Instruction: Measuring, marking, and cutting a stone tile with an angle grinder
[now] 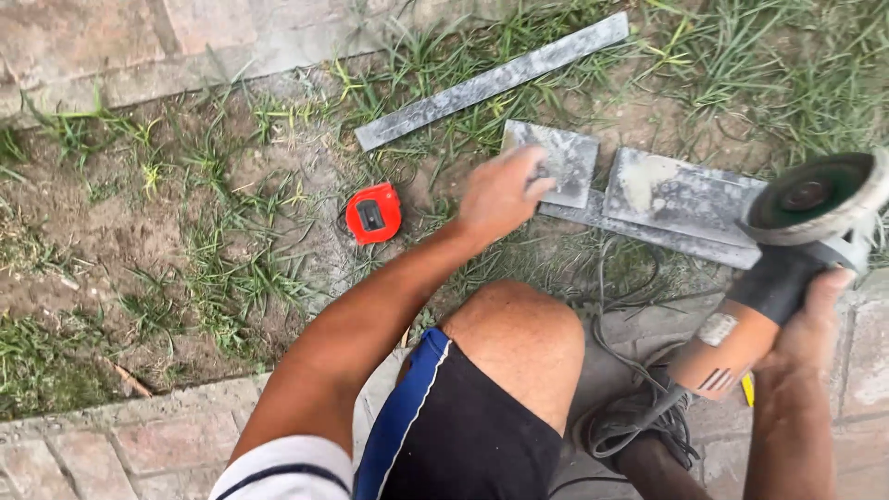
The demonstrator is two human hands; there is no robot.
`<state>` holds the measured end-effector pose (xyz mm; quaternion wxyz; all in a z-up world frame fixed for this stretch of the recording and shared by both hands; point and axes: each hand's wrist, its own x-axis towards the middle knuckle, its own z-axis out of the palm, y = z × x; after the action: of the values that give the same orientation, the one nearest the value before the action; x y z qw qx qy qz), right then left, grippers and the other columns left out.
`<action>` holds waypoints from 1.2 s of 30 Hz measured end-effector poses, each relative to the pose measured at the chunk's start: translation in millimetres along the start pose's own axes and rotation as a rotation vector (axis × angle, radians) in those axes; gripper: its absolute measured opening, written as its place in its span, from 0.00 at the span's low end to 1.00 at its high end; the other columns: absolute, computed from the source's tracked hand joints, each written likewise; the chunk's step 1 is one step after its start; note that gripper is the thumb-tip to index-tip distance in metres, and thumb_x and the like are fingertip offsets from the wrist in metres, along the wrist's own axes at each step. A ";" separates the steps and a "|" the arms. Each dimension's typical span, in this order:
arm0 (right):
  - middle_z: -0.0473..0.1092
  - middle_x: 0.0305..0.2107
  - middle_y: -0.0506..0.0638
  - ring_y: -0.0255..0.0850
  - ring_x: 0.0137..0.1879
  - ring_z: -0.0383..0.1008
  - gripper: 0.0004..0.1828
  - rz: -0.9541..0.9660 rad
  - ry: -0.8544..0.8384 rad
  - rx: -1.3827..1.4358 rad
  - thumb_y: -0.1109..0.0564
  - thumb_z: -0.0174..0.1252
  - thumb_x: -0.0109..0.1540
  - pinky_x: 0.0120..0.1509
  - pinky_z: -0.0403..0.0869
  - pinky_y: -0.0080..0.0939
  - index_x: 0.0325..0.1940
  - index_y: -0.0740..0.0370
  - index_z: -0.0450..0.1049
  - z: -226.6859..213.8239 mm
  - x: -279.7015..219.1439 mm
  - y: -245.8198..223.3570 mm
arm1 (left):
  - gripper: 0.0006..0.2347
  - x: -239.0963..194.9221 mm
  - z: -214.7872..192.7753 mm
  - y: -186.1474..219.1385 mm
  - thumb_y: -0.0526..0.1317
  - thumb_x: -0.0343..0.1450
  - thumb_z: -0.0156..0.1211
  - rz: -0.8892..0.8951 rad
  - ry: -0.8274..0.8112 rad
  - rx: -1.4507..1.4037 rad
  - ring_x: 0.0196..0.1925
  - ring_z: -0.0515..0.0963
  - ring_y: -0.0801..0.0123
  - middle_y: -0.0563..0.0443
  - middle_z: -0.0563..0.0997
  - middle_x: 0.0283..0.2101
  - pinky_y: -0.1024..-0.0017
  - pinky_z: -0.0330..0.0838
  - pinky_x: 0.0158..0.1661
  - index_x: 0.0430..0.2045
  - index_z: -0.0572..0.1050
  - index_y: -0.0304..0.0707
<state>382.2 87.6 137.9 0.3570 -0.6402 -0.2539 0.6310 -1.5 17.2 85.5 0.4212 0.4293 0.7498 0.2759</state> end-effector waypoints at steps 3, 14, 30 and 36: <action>0.78 0.48 0.45 0.36 0.51 0.80 0.51 -0.029 0.065 0.010 0.17 0.60 0.46 0.58 0.81 0.41 0.60 0.53 0.75 -46.7 1.9 -16.9 | 0.12 50.8 41.7 47.1 0.44 0.73 0.58 0.366 -0.120 0.185 0.37 0.78 0.65 0.50 0.79 0.39 0.63 0.73 0.33 0.46 0.72 0.41; 0.78 0.36 0.53 0.42 0.38 0.83 0.49 -0.070 0.478 0.079 0.15 0.56 0.55 0.45 0.86 0.43 0.52 0.62 0.75 -136.2 -38.1 -1.3 | 0.64 118.0 240.9 148.7 0.60 0.50 0.88 0.354 -0.578 0.792 0.73 0.54 0.37 0.36 0.57 0.71 0.45 0.52 0.67 0.73 0.41 0.42; 0.79 0.41 0.47 0.35 0.43 0.82 0.46 0.026 0.606 0.166 0.15 0.52 0.53 0.51 0.85 0.40 0.54 0.54 0.75 -152.0 -35.0 3.3 | 0.63 107.0 198.3 200.6 0.46 0.59 0.86 0.238 -0.735 0.676 0.73 0.53 0.35 0.22 0.43 0.75 0.33 0.45 0.67 0.73 0.27 0.57; 0.76 0.44 0.41 0.31 0.47 0.78 0.51 -0.077 0.348 0.238 0.15 0.57 0.46 0.56 0.81 0.33 0.60 0.51 0.75 -128.3 -31.5 -3.9 | 0.60 99.4 57.5 163.4 0.29 0.53 0.80 0.340 -0.609 -0.219 0.77 0.51 0.37 0.33 0.37 0.78 0.48 0.66 0.69 0.71 0.30 0.42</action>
<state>507.2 48.1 154.1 0.4924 -0.6825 -0.1366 0.5225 88.1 185.6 144.6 0.6169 0.5627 0.4737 0.2801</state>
